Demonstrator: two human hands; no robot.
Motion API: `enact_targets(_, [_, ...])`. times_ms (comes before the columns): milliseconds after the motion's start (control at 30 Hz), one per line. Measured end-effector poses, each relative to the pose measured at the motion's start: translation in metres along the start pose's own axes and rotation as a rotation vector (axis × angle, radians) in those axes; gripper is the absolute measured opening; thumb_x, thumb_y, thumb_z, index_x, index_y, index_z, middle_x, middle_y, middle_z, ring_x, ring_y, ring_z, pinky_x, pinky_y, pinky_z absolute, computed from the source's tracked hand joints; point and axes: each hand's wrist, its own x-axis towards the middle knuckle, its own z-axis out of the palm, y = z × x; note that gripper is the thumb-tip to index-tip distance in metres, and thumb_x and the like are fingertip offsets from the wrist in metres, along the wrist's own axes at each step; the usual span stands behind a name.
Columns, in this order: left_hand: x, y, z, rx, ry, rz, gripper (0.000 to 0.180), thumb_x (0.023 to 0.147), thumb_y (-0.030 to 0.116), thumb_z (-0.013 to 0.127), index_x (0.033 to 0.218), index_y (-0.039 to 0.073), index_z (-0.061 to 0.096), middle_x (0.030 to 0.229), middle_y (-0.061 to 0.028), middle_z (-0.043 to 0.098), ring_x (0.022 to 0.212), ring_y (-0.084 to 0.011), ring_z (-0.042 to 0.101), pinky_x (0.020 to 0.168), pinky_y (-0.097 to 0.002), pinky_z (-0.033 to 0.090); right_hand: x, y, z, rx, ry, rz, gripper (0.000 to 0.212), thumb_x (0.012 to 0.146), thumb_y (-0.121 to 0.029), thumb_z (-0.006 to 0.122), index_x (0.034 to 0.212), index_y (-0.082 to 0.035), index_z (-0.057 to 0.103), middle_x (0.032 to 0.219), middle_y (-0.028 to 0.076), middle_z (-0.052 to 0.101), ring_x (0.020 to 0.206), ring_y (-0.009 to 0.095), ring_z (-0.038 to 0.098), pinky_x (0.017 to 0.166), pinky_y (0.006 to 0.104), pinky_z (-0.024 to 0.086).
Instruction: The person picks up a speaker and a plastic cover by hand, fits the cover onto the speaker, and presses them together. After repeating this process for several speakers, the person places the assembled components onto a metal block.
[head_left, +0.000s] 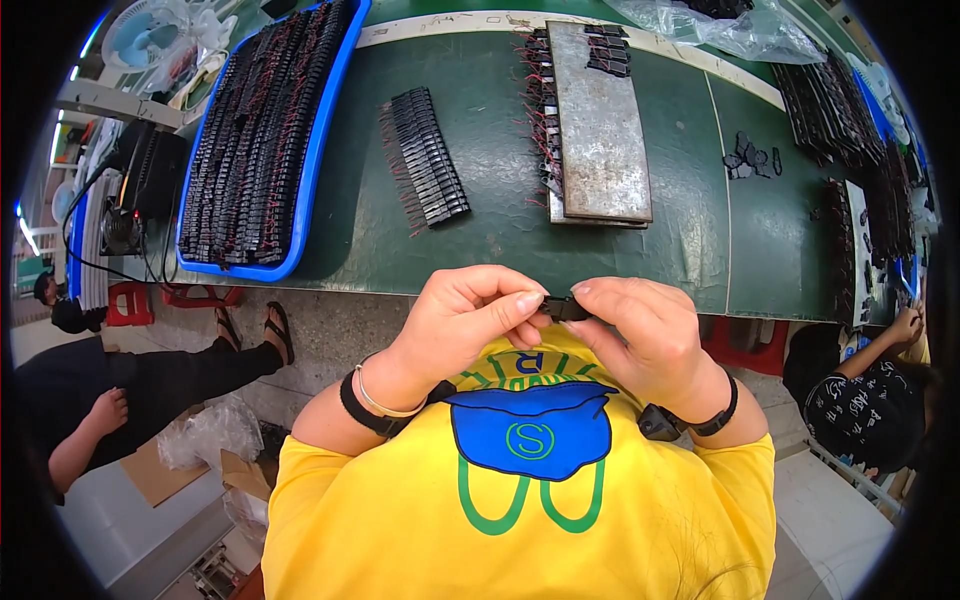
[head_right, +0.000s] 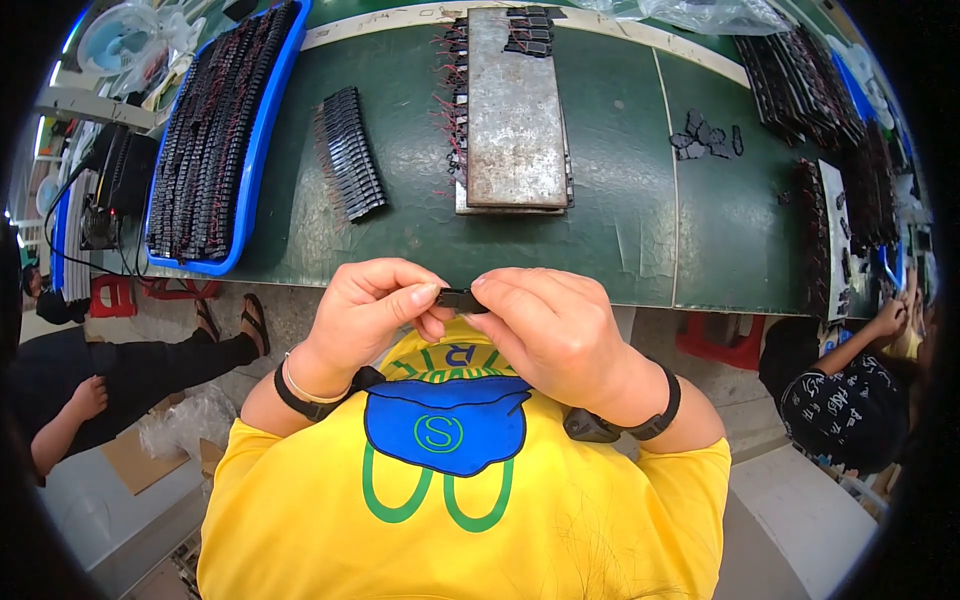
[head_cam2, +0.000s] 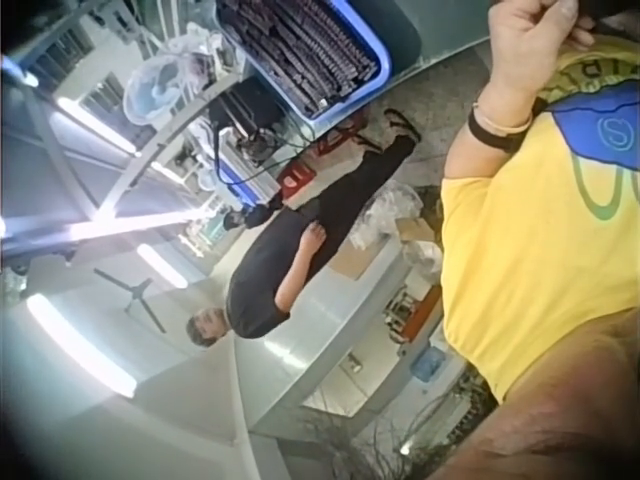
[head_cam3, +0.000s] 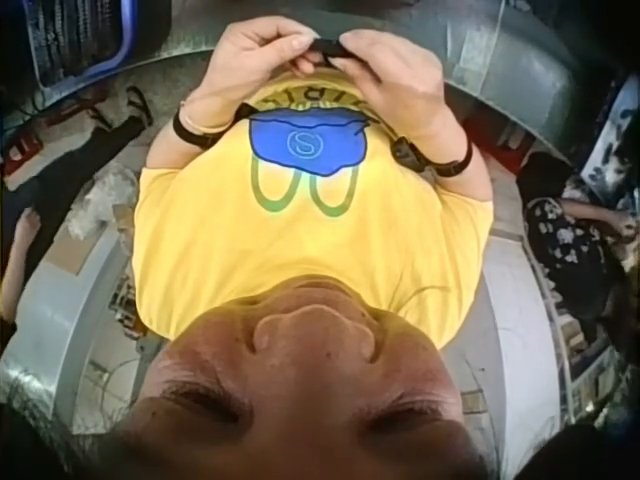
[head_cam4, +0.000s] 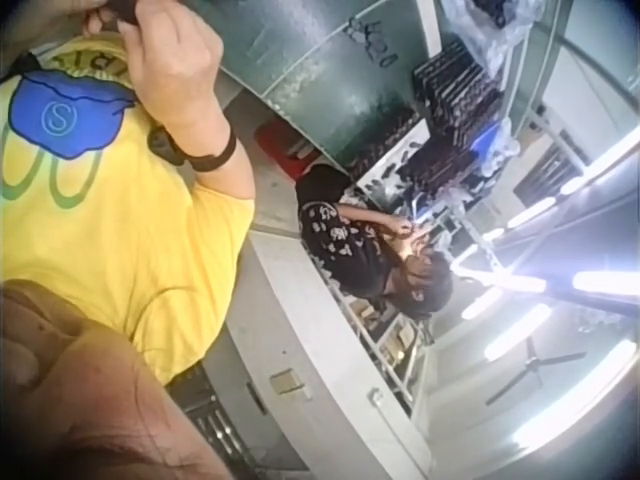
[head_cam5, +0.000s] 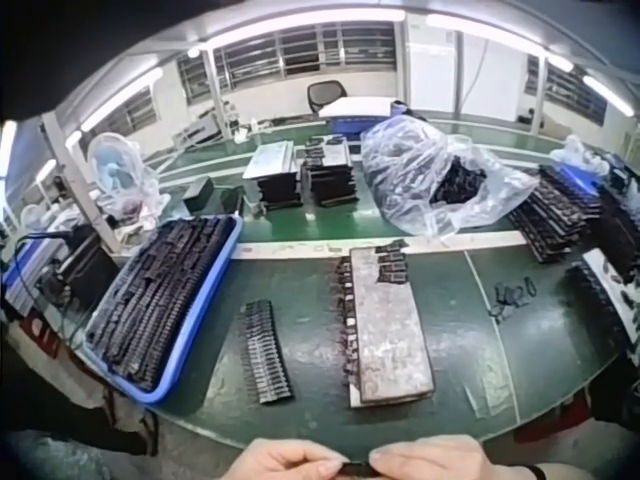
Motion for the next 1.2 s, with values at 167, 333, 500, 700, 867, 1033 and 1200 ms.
enact_targets(167, [-0.002,0.002,0.003,0.068,0.006,0.016,0.015,0.091,0.007,0.057,0.099,-0.004,0.063,0.084,-0.0123,0.068,0.072,-0.0150,0.066,0.066,-0.0273,0.055,-0.002,0.001,-0.001,0.018,-0.019,0.012,0.028,0.061,-0.001,0.077,0.085,0.001,0.063,0.080,0.015,0.066,0.071,0.029,0.067,0.062,0.0339,0.054])
enact_targets(333, [-0.003,0.003,0.005,0.112,0.004,0.008,0.014,0.091,0.006,0.057,0.098,-0.004,0.063,0.084,-0.0119,0.068,0.072,-0.0147,0.066,0.067,-0.0267,0.055,-0.003,0.003,-0.001,0.043,-0.036,0.016,0.027,0.062,-0.002,0.077,0.085,0.001,0.063,0.079,0.014,0.066,0.070,0.029,0.066,0.060,0.0337,0.054])
enact_targets(500, [-0.005,0.004,0.006,0.105,-0.006,-0.004,0.013,0.090,0.005,0.058,0.097,-0.004,0.063,0.086,-0.0117,0.068,0.073,-0.0145,0.065,0.068,-0.0265,0.054,-0.004,0.003,0.002,0.044,-0.028,-0.010,0.027,0.061,0.000,0.076,0.084,0.001,0.062,0.078,0.014,0.065,0.067,0.028,0.065,0.057,0.0331,0.053])
enact_targets(700, [-0.007,0.000,0.008,0.085,-0.041,0.054,0.012,0.086,0.003,0.064,0.097,-0.001,0.063,0.085,-0.0049,0.066,0.075,-0.0071,0.061,0.067,-0.0202,0.051,-0.002,-0.001,0.005,-0.047,0.025,-0.087,0.027,0.060,0.001,0.075,0.084,0.000,0.061,0.078,0.013,0.064,0.062,0.026,0.063,0.053,0.0318,0.051])
enact_targets(867, [-0.007,-0.001,0.010,0.266,0.039,0.175,0.013,0.080,-0.006,0.065,0.093,-0.004,0.063,0.086,-0.0092,0.066,0.072,-0.0107,0.063,0.065,-0.0209,0.050,-0.004,0.004,0.009,-0.034,0.052,-0.120,0.026,0.063,-0.002,0.075,0.085,0.001,0.062,0.081,0.014,0.063,0.062,0.025,0.062,0.055,0.0314,0.051])
enact_targets(1033, [-0.007,-0.002,0.007,0.502,0.067,0.398,0.013,0.076,-0.004,0.070,0.087,-0.002,0.065,0.079,-0.0071,0.066,0.069,-0.0101,0.063,0.060,-0.0208,0.049,-0.006,0.001,0.003,0.309,-0.006,0.205,0.027,0.068,-0.004,0.075,0.091,0.002,0.063,0.082,0.014,0.063,0.064,0.023,0.063,0.056,0.0297,0.051])
enact_targets(1200, [-0.004,0.001,0.001,0.729,-0.009,0.658,0.017,0.074,-0.007,0.069,0.089,-0.003,0.064,0.080,-0.0113,0.067,0.067,-0.0146,0.064,0.058,-0.0225,0.048,-0.013,0.010,0.007,0.651,-0.069,0.401,0.026,0.074,-0.005,0.074,0.097,0.001,0.065,0.081,0.012,0.065,0.066,0.020,0.065,0.057,0.0269,0.050])
